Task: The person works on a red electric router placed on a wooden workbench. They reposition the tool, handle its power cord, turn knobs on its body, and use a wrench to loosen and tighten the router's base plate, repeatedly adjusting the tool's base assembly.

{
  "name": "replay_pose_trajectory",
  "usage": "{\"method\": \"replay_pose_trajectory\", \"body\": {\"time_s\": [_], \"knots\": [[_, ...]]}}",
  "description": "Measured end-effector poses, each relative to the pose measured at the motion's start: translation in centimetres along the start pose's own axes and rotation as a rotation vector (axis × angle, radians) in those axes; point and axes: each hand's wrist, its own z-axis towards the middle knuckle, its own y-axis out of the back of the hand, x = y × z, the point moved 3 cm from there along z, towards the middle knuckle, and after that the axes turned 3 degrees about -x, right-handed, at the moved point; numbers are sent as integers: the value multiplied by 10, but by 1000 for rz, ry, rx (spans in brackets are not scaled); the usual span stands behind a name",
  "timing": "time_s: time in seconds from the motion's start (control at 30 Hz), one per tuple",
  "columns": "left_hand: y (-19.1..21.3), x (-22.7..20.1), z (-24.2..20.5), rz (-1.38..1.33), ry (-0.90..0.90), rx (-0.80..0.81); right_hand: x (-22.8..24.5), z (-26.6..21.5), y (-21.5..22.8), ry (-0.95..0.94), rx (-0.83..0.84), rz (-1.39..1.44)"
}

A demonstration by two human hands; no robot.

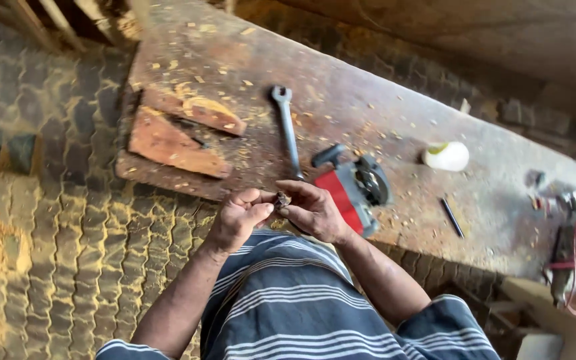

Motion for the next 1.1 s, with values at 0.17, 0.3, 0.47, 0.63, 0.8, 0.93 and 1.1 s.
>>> {"method": "replay_pose_trajectory", "body": {"time_s": [0.17,0.3,0.47,0.63,0.8,0.93,1.1], "knots": [[-81,7,16,444,11,82,20,-63,70,28,17,-91],[-154,16,28,948,-65,130,10,-109,125,-74,-29,-53],[-192,70,40,880,-31,97,-10,-145,184,-154,-68,57],[-208,101,52,923,57,28,5,-153,238,-124,-237,-19],[-179,128,75,1330,-390,-163,0,-131,300,-68,-452,-247],[-174,131,93,1525,-546,-175,-22,-119,314,-82,-489,-198],[-129,181,108,1650,-562,-171,-53,-104,326,-94,-549,-125]]}}
